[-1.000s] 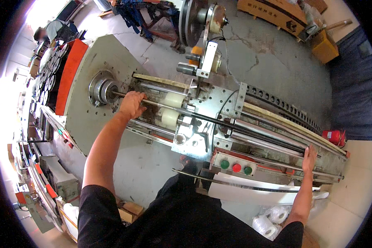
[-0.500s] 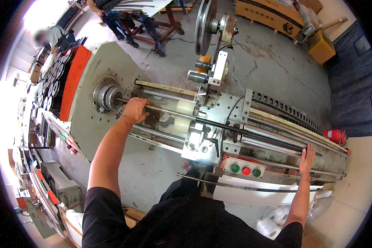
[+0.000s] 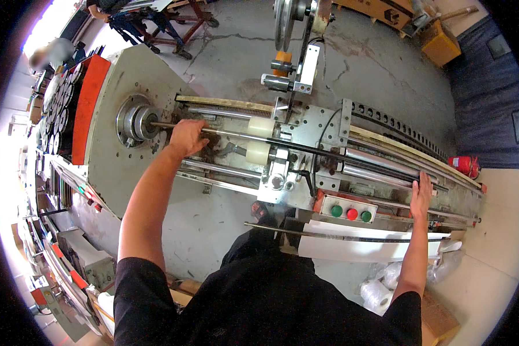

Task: The person repeatedly places long metal rods into a wrapping machine, operates the machine to apply a white protective sleeve, and removes the wrapped rods. The person stacks the finished rods and retrieves new ones from a nearby pile to continue the process.

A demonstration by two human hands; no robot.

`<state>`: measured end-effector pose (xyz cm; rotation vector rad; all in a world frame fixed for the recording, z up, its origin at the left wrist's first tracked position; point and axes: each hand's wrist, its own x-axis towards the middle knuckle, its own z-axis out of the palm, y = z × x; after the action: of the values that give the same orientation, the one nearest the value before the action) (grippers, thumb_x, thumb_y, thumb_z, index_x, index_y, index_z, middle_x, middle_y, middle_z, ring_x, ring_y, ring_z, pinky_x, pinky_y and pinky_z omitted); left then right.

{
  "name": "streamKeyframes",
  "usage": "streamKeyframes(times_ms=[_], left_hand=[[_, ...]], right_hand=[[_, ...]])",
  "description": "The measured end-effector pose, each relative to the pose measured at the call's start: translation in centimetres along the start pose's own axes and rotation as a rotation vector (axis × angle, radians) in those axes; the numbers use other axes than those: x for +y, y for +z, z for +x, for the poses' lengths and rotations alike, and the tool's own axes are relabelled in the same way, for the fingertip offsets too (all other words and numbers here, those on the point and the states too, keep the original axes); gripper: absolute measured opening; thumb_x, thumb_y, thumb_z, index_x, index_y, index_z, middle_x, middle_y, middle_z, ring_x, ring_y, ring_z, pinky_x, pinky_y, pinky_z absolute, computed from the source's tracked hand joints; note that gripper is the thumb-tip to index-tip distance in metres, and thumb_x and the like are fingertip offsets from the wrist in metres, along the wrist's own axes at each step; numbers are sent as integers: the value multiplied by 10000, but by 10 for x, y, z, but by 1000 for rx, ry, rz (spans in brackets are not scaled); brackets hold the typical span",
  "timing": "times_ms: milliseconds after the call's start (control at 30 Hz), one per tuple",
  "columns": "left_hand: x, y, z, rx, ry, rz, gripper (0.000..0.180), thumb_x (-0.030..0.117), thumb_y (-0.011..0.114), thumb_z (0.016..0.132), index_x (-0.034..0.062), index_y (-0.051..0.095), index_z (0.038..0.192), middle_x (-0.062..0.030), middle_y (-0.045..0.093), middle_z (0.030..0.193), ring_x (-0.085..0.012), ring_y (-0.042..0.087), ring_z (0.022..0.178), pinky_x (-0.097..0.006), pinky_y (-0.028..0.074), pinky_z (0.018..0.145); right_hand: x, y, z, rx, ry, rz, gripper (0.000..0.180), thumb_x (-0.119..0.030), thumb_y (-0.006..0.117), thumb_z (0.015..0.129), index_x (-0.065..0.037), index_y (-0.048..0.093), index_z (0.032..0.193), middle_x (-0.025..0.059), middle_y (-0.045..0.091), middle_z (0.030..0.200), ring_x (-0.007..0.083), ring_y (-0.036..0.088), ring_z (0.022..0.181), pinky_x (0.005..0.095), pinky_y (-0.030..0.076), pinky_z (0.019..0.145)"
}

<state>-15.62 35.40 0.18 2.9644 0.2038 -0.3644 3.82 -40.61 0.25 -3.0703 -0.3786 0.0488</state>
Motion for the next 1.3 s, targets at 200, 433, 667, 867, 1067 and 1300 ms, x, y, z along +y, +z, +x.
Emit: streamKeyframes(times_ms=[200,433,667,867,1067,1300], left_hand=[[7,12,4,78,84,-36,431,276,807,742,104,654,1107,-128,716,996,-352,658,996,-462,482,920],[43,10,15,1,155,-95,460,260,780,757,116,634,1169,-135,719,1049,-368,667,994,-479,496,906],[82,14,26,-27,160,-119,382,245,766,772,101,616,1092,-118,712,969,-370,671,951,-486,516,851],[72,10,27,-72,136,-57,304,239,724,809,91,594,1040,-136,702,980,-385,669,935,-499,535,788],[9,6,17,-74,57,-1,236,297,709,836,87,646,924,-132,710,917,-369,676,912,-505,537,772],[-58,0,3,-103,-172,120,329,345,738,817,105,719,1042,-143,730,967,-358,678,923,-494,524,848]], right_hand=[[-31,-3,-5,13,-54,5,550,-432,370,1075,-84,437,1495,149,422,1548,342,316,1472,478,161,1240],[-74,-7,-13,42,-101,-3,505,-383,432,1063,-93,458,1475,148,475,1503,344,369,1441,489,206,1222],[-109,-4,-17,90,-163,1,495,-374,472,1048,-85,483,1450,148,511,1468,339,417,1406,500,216,1211],[-153,-8,-16,53,-192,15,485,-361,501,1035,-80,502,1431,151,535,1440,320,442,1388,507,206,1212],[-172,-10,-14,49,-185,45,488,-369,494,1036,-68,506,1420,150,537,1438,319,440,1390,516,186,1215],[-171,-7,-10,67,-182,38,505,-396,485,1039,-70,502,1425,144,540,1439,316,441,1390,508,187,1217]])
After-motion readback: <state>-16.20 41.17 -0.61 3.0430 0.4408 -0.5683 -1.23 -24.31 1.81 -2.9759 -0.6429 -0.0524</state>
